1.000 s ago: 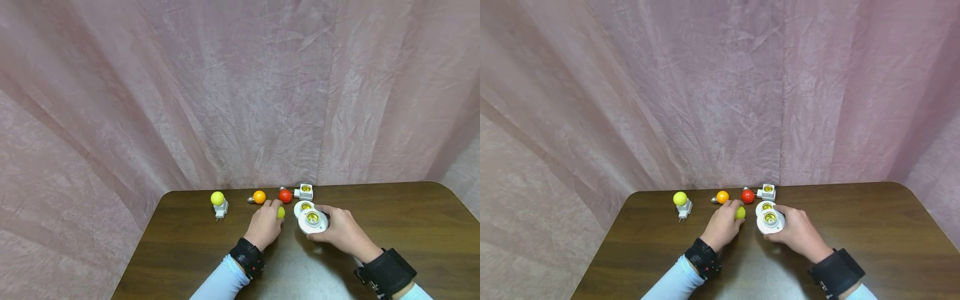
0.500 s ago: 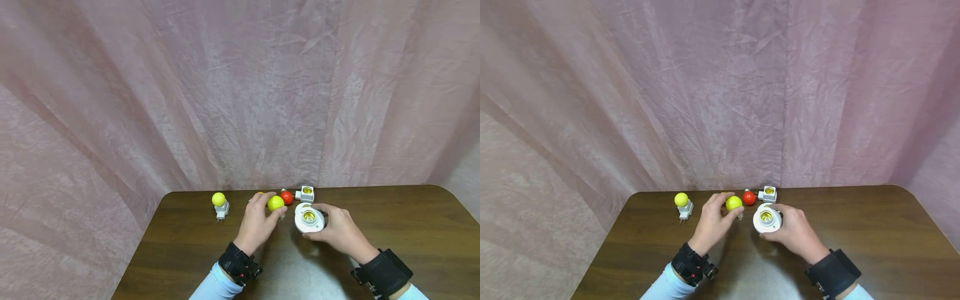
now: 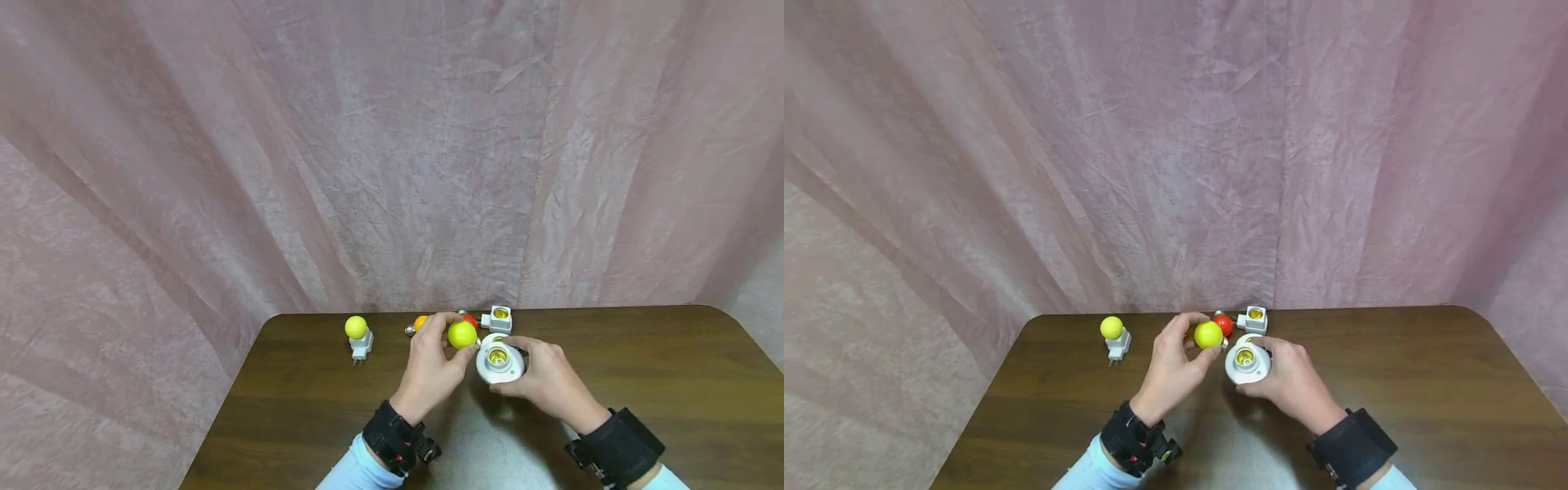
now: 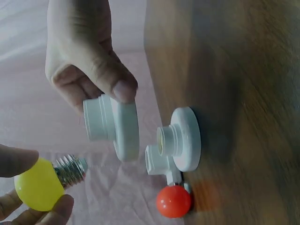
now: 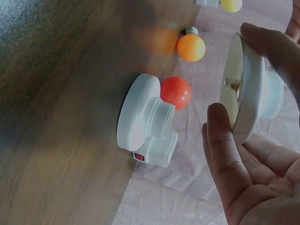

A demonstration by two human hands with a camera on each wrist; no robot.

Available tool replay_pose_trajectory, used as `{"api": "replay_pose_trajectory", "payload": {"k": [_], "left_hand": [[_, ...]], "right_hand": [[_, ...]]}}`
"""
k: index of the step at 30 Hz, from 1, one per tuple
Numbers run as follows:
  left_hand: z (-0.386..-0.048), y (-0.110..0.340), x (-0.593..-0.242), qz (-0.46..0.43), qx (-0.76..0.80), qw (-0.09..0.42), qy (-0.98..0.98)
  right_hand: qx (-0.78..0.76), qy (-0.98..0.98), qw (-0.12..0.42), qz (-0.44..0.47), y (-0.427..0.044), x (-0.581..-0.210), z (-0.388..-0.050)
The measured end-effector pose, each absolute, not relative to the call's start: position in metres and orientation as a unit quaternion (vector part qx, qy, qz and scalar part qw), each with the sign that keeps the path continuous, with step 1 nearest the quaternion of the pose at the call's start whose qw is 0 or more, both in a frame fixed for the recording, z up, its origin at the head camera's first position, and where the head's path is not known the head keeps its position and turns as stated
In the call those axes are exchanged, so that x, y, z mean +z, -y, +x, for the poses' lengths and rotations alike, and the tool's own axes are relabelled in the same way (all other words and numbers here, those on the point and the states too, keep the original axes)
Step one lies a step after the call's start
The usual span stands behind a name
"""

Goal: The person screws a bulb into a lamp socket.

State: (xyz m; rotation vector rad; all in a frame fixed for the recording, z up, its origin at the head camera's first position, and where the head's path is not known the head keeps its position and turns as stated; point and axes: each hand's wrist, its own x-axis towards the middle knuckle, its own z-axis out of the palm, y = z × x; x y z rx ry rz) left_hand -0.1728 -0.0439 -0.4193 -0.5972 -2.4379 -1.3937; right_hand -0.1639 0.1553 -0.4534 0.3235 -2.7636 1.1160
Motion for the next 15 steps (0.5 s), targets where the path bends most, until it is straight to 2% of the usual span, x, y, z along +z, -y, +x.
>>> {"api": "replay_pose_trajectory", "payload": {"k": [5,15], "left_hand": [[-0.169,0.039,-0.416,-0.235,-0.492,0.115,0.830],[-0.164,0.032,-0.412,-0.267,-0.451,0.120,0.843]], "right_hand": [[0.370,0.918,0.077,0.118,-0.154,-0.453,-0.165],[0.383,0.913,0.075,0.118,-0.151,-0.448,-0.163]]}}
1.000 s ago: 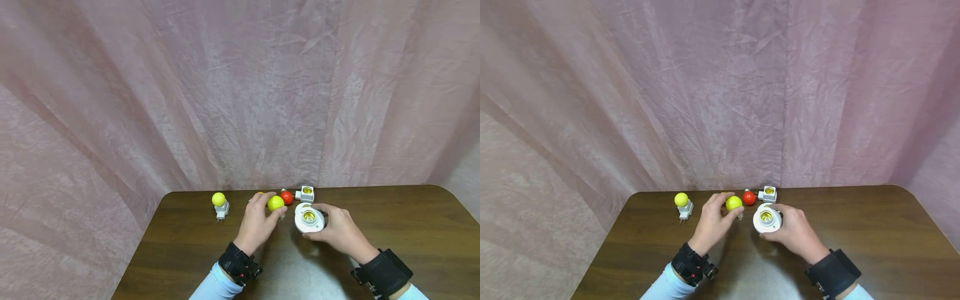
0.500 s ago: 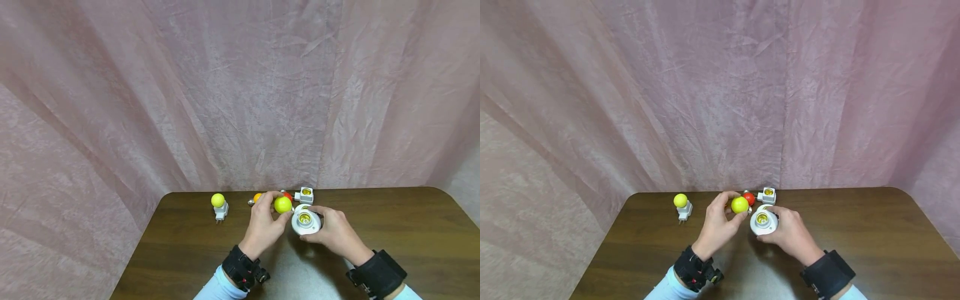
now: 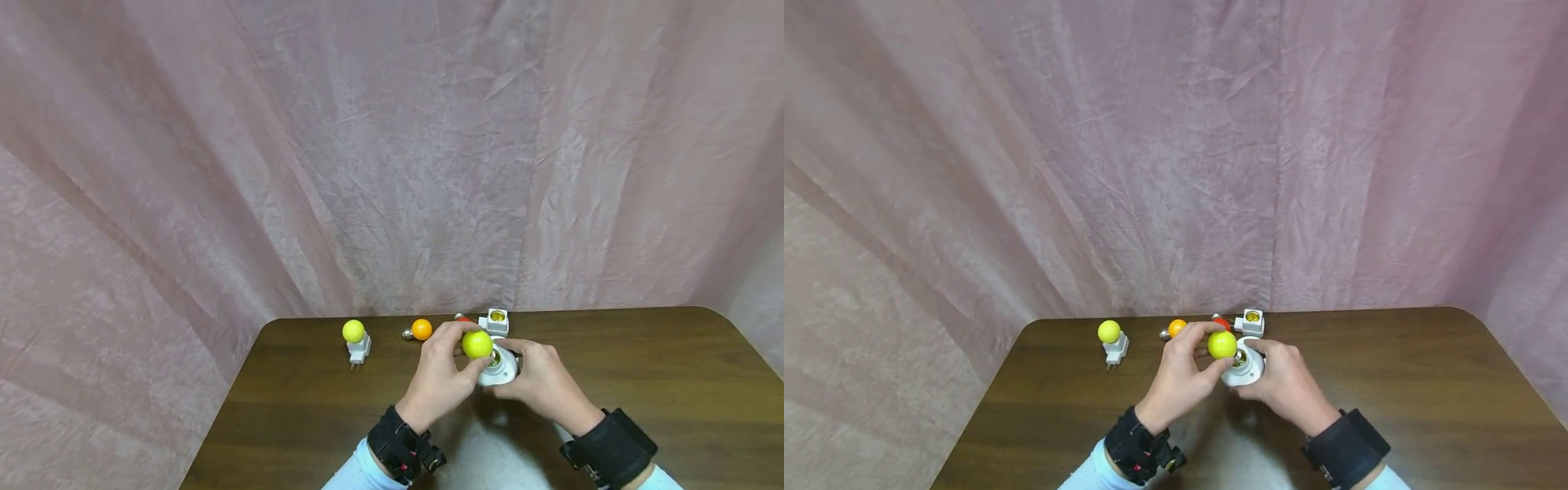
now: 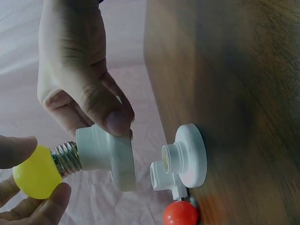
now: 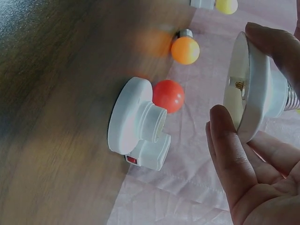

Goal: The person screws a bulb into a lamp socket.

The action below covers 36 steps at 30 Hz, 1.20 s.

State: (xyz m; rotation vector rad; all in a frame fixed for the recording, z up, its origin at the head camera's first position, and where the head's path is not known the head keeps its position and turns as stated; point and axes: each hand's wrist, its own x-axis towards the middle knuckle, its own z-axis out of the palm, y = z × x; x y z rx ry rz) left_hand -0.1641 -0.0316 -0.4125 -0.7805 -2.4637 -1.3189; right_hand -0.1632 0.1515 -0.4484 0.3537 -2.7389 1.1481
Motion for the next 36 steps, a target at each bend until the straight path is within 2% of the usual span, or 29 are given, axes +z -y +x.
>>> {"api": "replay_pose_trajectory", "payload": {"k": [14,24,36], "left_hand": [[-0.1625,0.0260,-0.4129,-0.317,-0.409,0.144,0.843],[-0.1649,0.0259,-0.4123,-0.266,-0.416,0.130,0.860],[-0.1666,0.0296,-0.4135,-0.304,-0.404,0.093,0.858]], "right_hand": [[0.370,0.913,0.104,0.139,-0.1500,-0.4495,-0.1620],[0.365,0.912,0.114,0.147,-0.1509,-0.4513,-0.1612],[0.360,0.914,0.107,0.152,-0.1531,-0.4507,-0.1623]]}}
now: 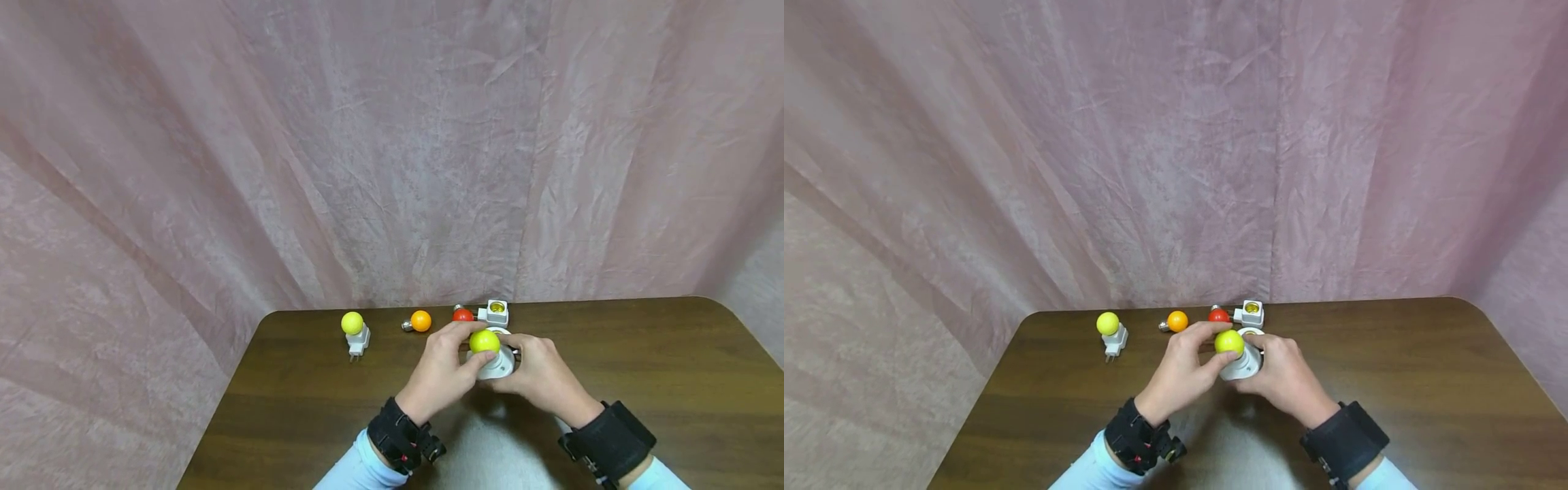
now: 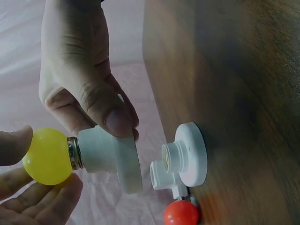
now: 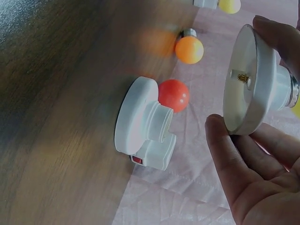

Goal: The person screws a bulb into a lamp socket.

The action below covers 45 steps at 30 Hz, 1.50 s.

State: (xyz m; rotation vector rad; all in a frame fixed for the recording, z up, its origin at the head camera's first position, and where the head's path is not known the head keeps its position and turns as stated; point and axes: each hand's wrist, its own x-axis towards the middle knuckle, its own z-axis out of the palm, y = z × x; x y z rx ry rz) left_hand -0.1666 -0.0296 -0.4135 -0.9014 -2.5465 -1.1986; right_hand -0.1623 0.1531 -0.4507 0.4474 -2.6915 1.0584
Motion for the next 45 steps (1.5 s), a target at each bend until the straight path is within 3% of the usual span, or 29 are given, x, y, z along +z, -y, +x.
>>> {"api": "replay_pose_trajectory", "payload": {"k": [7,19,34,45], "left_hand": [[-0.1681,0.0321,-0.4109,-0.320,-0.401,0.050,0.857],[-0.1668,0.0268,-0.4164,-0.265,-0.427,0.103,0.858],[-0.1670,0.0297,-0.4128,-0.312,-0.400,0.066,0.859],[-0.1676,0.0255,-0.4173,-0.247,-0.441,0.100,0.857]], "right_hand": [[0.360,0.914,0.103,0.154,-0.1527,-0.4513,-0.1622],[0.369,0.912,0.093,0.152,-0.1508,-0.4555,-0.1638],[0.369,0.910,0.109,0.155,-0.1503,-0.4589,-0.1626],[0.386,0.906,0.098,0.147,-0.1497,-0.4551,-0.1631]]}}
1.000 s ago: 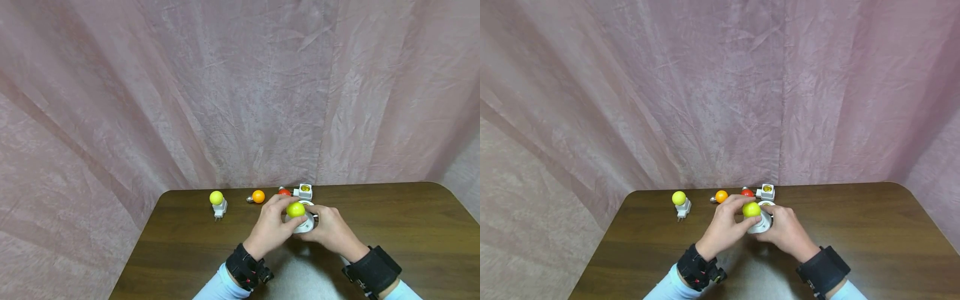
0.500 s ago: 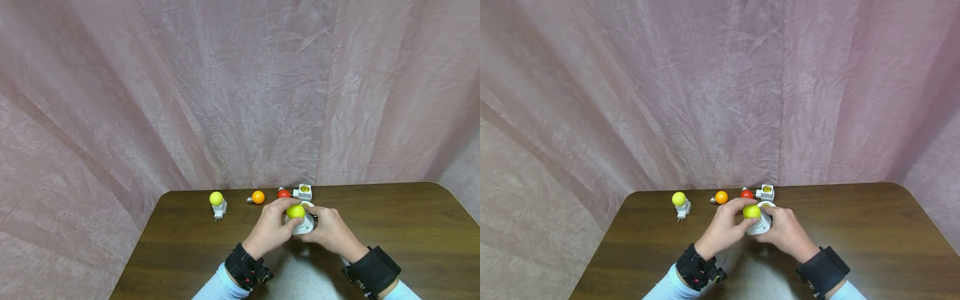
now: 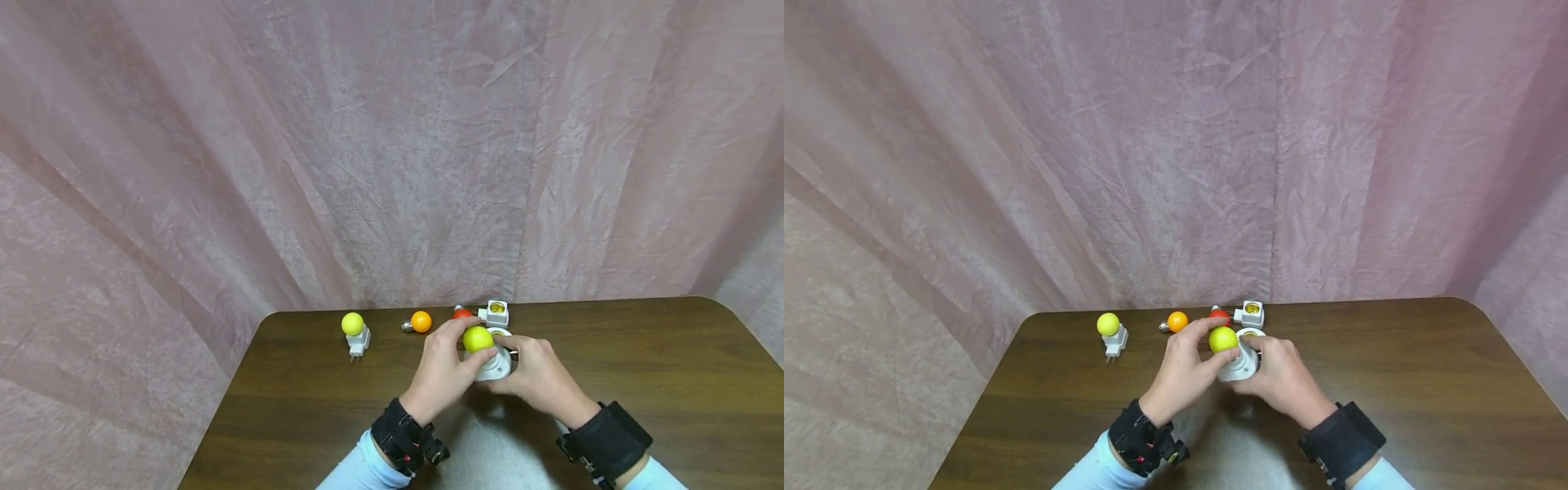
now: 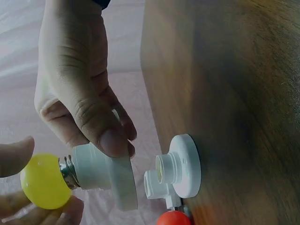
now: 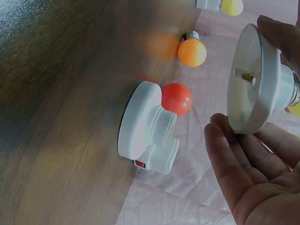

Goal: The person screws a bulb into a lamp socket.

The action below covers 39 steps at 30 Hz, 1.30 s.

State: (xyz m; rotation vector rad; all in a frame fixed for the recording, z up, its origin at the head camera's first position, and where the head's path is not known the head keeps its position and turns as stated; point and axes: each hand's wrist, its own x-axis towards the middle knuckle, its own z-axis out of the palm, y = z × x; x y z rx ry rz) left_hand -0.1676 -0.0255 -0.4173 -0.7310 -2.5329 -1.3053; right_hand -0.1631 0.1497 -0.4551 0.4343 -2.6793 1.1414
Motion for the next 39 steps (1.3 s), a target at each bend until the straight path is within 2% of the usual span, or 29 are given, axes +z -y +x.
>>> {"api": "replay_pose_trajectory", "payload": {"k": [5,12,23,26,35,39], "left_hand": [[-0.1676,0.0254,-0.4169,-0.225,-0.458,0.096,0.854],[-0.1665,0.0284,-0.4176,-0.261,-0.443,0.102,0.852],[-0.1681,0.0316,-0.4126,-0.289,-0.423,0.072,0.856],[-0.1675,0.0321,-0.4118,-0.287,-0.428,0.058,0.855],[-0.1701,0.0317,-0.4114,-0.249,-0.453,0.059,0.854],[-0.1708,0.0344,-0.4098,-0.264,-0.436,0.046,0.859]], "right_hand": [[0.382,0.908,0.097,0.143,-0.1499,-0.4539,-0.1629],[0.380,0.908,0.097,0.148,-0.1500,-0.4551,-0.1623],[0.374,0.908,0.106,0.155,-0.1513,-0.4555,-0.1647],[0.380,0.907,0.101,0.154,-0.1513,-0.4555,-0.1642],[0.389,0.903,0.096,0.158,-0.1498,-0.4546,-0.1632],[0.383,0.905,0.095,0.157,-0.1500,-0.4537,-0.1632]]}}
